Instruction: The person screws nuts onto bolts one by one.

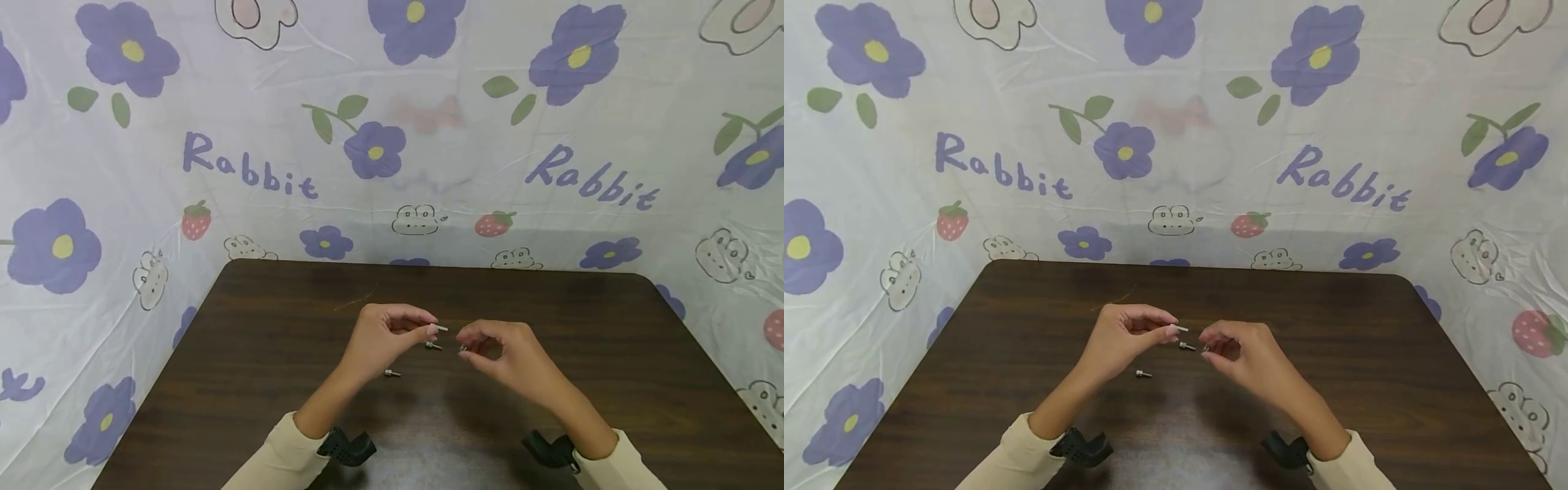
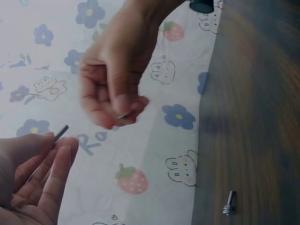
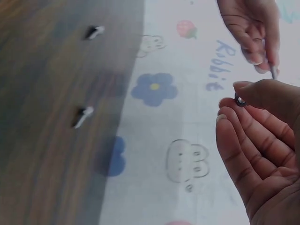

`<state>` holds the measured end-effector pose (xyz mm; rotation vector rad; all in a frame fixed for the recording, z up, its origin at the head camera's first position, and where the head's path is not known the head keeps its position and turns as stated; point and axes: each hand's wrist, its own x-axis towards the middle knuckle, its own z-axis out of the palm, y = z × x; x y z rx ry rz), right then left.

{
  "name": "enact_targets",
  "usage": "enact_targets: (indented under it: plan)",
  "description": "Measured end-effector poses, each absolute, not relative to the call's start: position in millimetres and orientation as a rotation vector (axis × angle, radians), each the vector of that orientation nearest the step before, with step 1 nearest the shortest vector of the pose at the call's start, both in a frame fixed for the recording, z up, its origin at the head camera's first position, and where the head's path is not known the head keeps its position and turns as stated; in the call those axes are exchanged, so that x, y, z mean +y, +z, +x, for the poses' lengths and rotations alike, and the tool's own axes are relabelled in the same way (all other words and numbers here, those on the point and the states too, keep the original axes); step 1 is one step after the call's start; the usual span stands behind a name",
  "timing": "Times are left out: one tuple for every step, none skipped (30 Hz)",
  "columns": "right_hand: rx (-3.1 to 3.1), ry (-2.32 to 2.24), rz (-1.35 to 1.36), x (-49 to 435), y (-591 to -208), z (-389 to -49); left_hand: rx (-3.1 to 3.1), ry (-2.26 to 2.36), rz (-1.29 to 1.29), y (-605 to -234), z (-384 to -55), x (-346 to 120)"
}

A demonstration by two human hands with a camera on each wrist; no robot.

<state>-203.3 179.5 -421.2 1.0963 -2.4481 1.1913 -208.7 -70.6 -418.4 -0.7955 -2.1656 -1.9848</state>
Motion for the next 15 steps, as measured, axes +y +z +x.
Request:
enact_targets:
  plan:
    - [-2.434,1.190,1.098,177,-418,-204,-2.166,-1.979,-0.799,-418,-208,-71]
    - [-2.426,1.194,1.096,174,-414,-204,-2.164,-1.978,-0.800,-418,-208,-71]
    - [-2.419,1.201,1.092,172,-411,-205,-2.161,-1.981,-0.796,-417,-208,-72]
    - [-2.413,1.208,1.087,169,-408,-205,-2.156,-1.985,-0.794,-417,-207,-72]
    - [-2.410,1.216,1.082,167,-405,-204,-2.153,-1.990,-0.791,-416,-207,-72]
    - [-2.407,1.224,1.077,165,-402,-204,-2.154,-1.991,-0.789,-416,-206,-73]
    - [-2.403,1.227,1.074,163,-400,-204,-2.158,-1.989,-0.785,-415,-206,-73]
    - [-2.398,1.227,1.070,162,-397,-204,-2.164,-1.986,-0.783,-415,-206,-73]
    - [-2.391,1.225,1.069,160,-395,-204,-2.170,-1.978,-0.785,-415,-205,-73]
    - [-2.383,1.219,1.069,159,-394,-204,-2.176,-1.969,-0.789,-415,-205,-73]
    - [-2.378,1.215,1.067,158,-393,-204,-2.183,-1.960,-0.791,-414,-205,-73]
    - [-2.372,1.213,1.067,157,-392,-204,-2.187,-1.951,-0.793,-414,-205,-74]
    - [-2.366,1.212,1.067,156,-391,-204,-2.188,-1.945,-0.796,-414,-205,-74]
    - [-2.360,1.213,1.066,155,-391,-203,-2.185,-1.943,-0.800,-414,-205,-74]
    - [-2.351,1.215,1.069,154,-391,-203,-2.182,-1.939,-0.805,-414,-205,-74]
